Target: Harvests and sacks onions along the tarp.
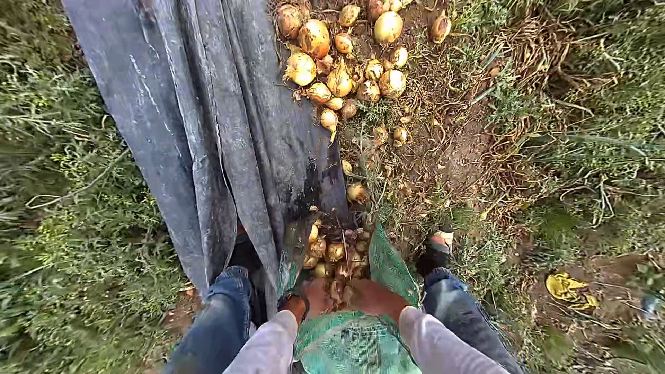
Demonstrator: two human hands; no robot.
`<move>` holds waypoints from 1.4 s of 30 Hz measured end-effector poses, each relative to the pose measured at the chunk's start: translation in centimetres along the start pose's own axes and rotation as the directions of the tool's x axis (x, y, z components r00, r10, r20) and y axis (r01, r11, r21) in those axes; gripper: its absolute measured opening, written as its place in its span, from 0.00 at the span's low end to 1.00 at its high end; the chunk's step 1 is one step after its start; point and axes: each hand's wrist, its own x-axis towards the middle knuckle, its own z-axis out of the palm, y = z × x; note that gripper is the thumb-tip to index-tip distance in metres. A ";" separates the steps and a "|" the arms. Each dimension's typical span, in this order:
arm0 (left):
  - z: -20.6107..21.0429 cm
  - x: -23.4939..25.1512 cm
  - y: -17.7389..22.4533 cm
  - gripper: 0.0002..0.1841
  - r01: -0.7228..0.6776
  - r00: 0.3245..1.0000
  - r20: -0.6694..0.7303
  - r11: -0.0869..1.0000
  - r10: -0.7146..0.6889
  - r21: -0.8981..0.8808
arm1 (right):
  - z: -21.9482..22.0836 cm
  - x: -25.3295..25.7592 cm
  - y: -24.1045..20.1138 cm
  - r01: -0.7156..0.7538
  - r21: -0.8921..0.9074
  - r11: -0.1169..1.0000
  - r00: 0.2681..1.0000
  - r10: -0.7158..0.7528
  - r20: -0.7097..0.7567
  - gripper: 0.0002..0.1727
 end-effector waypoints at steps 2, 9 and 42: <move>-2.3 -0.9 1.6 0.27 0.023 0.993 -0.115 1.000 -0.021 0.016 | -2.1 -1.7 -3.3 0.064 -0.146 0.987 0.995 -0.074 -0.069 0.24; -17.8 0.1 13.7 0.19 -0.133 0.625 -0.718 0.948 0.306 0.289 | -15.1 0.7 -10.2 -0.071 -0.429 0.901 0.635 -0.291 -0.716 0.27; -11.4 -0.3 18.8 0.48 -0.270 0.579 -0.773 0.956 0.260 0.119 | -19.4 -4.8 -6.7 0.417 0.048 0.907 0.577 -0.224 -0.785 0.35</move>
